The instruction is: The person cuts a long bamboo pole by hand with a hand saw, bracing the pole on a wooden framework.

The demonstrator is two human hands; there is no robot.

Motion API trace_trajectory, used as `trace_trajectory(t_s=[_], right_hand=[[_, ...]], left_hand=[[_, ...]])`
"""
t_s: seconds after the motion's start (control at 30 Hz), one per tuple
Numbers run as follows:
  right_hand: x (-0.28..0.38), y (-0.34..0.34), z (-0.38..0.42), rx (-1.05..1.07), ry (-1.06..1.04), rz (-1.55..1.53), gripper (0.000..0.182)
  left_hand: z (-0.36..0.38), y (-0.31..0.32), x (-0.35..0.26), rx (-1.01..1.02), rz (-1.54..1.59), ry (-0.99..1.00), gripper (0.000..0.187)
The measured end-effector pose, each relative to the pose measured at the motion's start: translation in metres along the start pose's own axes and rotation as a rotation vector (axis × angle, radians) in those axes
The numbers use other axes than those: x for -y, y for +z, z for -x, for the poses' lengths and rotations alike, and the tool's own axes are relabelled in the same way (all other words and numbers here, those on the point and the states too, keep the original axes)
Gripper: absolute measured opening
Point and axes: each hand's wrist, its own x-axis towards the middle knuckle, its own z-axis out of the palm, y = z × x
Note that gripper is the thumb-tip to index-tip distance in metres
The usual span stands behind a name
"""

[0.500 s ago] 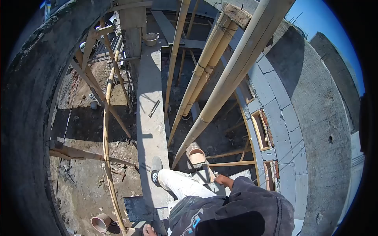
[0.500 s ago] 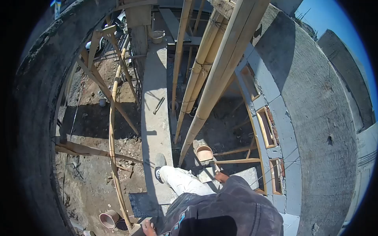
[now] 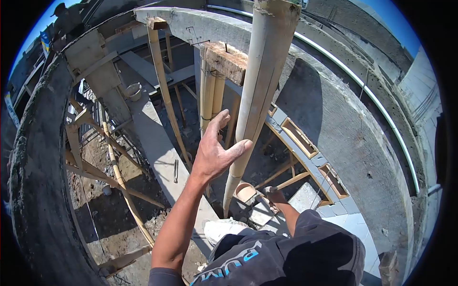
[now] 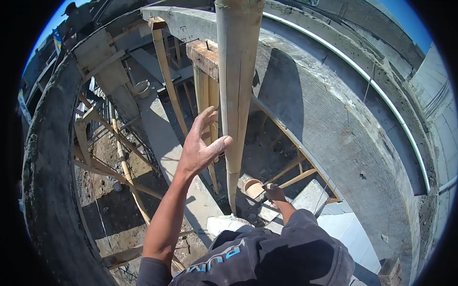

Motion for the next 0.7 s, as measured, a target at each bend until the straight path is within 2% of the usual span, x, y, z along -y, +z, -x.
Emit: trace_trajectory(t_s=[0.03,0.07,0.1,0.17,0.2,0.23,0.27,0.33,0.4,0.63,0.7], right_hand=[[0.024,-0.017,0.024,0.100,0.076,-0.233,0.046],[0.022,-0.024,0.029,0.153,0.023,-0.381,0.041],[0.024,-0.029,0.033,0.075,-0.127,-0.234,0.041],[0.007,-0.037,0.026,-0.070,-0.461,0.418,0.024],[0.002,-0.038,0.035,-0.087,-0.419,0.424,0.024],[0.010,-0.044,0.045,-0.072,-0.271,0.303,0.024],[0.021,-0.047,0.060,-0.072,-0.021,0.010,0.025],[0.044,-0.055,0.083,-0.154,0.298,-0.284,0.028],[0.042,-0.059,0.091,-0.150,0.369,-0.375,0.027],[0.023,-0.071,0.137,-0.158,0.526,-0.545,0.040],[0.018,-0.068,0.141,-0.222,0.669,-0.639,0.028]], left_hand=[[-0.018,0.007,0.000,0.062,0.093,0.022,0.092],[-0.034,0.012,-0.001,0.124,0.188,0.042,0.092],[-0.045,0.010,-0.009,0.239,0.273,-0.016,0.084],[-0.063,0.011,-0.013,0.315,0.290,-0.005,0.079],[-0.066,0.013,-0.010,0.365,0.304,-0.032,0.077],[-0.071,0.014,-0.004,0.446,0.326,-0.057,0.070],[-0.077,0.015,0.000,0.526,0.353,-0.072,0.063],[-0.083,0.009,-0.007,0.623,0.374,-0.042,0.057],[-0.085,0.009,-0.004,0.598,0.460,-0.011,0.042],[-0.089,0.005,-0.004,0.658,0.443,-0.048,0.039],[-0.086,0.008,-0.007,0.641,0.500,-0.056,0.040]])
